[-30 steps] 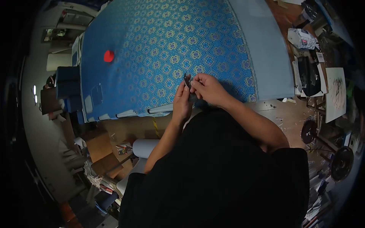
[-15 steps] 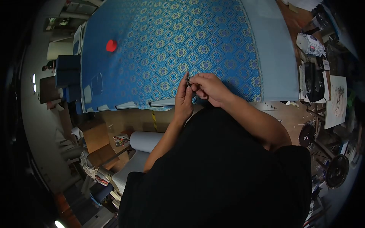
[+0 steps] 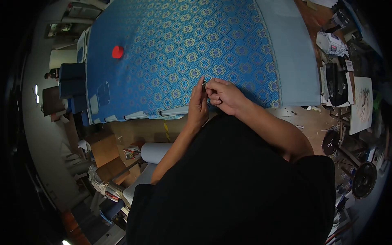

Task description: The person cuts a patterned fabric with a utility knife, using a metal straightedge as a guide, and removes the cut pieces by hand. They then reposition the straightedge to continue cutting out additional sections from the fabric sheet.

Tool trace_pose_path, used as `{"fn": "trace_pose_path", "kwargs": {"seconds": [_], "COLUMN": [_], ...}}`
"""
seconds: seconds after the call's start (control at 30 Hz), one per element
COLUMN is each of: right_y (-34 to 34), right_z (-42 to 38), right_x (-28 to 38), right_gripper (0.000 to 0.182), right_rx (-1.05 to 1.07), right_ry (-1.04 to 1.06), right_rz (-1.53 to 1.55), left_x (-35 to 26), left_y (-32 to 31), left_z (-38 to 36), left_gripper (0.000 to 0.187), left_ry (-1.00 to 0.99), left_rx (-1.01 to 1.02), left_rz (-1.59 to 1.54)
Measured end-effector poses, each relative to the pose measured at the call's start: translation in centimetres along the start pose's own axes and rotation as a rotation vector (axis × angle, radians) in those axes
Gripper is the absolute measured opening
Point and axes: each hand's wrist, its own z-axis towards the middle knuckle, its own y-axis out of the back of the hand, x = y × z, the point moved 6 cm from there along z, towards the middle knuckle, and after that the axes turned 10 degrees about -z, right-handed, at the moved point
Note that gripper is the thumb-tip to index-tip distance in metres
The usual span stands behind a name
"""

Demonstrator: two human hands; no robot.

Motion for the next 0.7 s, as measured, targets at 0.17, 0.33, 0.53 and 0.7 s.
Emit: {"fn": "trace_pose_path", "kwargs": {"seconds": [0.17,0.33,0.53,0.7], "right_y": [0.8,3.7,7.5,6.3], "right_z": [0.3,1.6,1.5,-0.1], "right_x": [0.0,1.4,1.8,3.4], "right_gripper": [0.014,0.018,0.023,0.022], "right_rx": [-0.019,-0.163,-0.447,-0.467], "right_ry": [0.118,0.458,0.372,0.328], "right_rz": [-0.131,-1.029,-1.838,-1.679], "left_x": [0.1,2.8,5.7,5.8], "left_y": [-0.5,-0.8,-0.3,-0.8], "left_z": [-0.1,-0.9,-1.9,-2.4], "left_gripper": [0.061,0.055,0.044,0.035], "left_ry": [0.035,0.164,0.52,0.569], "left_rx": [0.022,0.019,-0.171,-0.067], "left_rz": [0.008,-0.055,-0.731,-0.808]}}
